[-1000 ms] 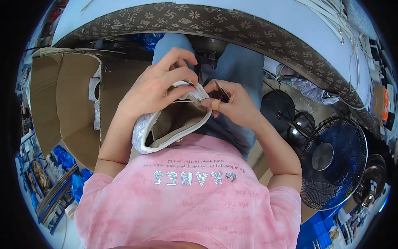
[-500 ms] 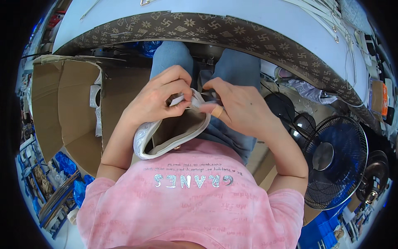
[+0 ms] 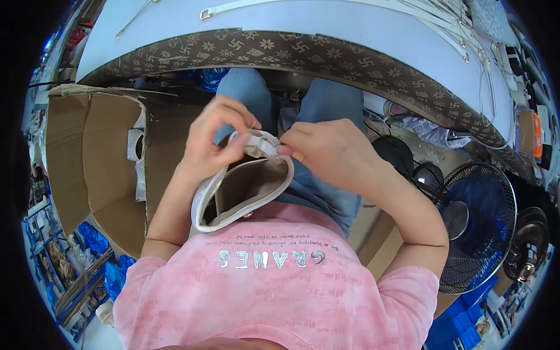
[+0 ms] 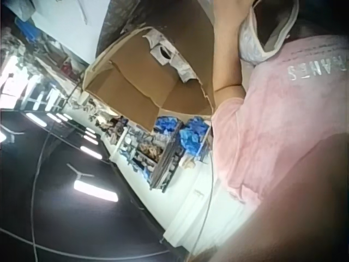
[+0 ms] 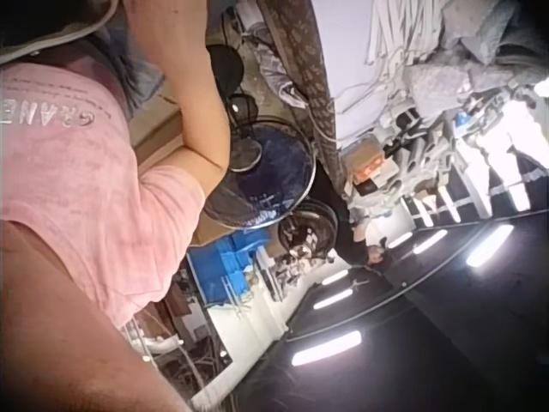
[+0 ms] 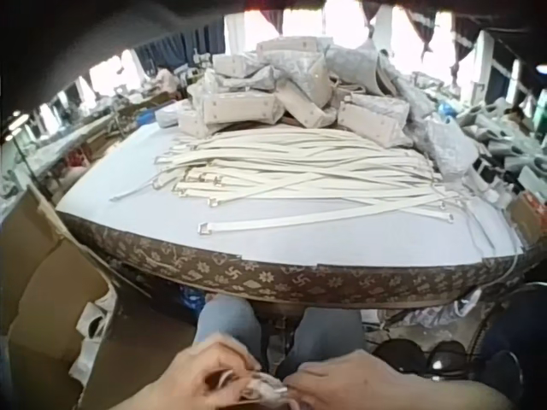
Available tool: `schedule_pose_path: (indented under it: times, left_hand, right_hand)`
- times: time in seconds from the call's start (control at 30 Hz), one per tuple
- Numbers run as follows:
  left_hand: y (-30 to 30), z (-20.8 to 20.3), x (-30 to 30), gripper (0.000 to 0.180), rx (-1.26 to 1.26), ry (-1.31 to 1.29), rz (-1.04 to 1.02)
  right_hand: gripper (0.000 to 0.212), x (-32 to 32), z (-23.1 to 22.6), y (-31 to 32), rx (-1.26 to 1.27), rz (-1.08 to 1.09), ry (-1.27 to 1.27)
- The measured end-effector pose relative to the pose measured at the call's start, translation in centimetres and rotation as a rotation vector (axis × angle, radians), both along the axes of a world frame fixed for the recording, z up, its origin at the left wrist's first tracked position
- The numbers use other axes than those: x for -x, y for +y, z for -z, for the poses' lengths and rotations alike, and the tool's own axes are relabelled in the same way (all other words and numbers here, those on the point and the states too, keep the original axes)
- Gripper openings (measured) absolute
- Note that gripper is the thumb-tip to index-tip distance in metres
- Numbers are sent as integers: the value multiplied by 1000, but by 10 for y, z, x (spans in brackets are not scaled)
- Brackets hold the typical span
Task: The person is assembling small white pouches by threading white straps through loops on the pouches.
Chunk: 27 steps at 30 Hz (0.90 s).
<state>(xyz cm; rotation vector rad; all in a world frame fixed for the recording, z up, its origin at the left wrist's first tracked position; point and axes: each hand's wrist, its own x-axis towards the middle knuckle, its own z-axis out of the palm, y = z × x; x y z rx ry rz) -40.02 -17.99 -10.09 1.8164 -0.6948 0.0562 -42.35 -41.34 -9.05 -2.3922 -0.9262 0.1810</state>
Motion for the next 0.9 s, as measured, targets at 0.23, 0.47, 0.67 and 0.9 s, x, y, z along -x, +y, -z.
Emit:
schedule_pose_path:
  times: [0.23,0.47,0.67,0.9]
  left_hand:
    - [42,-31,8,27,-406,82,62]
    - [44,-31,13,29,-237,-441,-107]
    - [31,-42,15,23,-203,-403,-74]
    - [21,-49,29,19,-180,-197,-12]
  right_hand:
    - [23,19,15,25,-422,128,18]
    - [31,10,13,34,-543,95,-664]
    - [40,9,16,33,-634,145,-626]
    - [45,15,4,15,-498,39,-593]
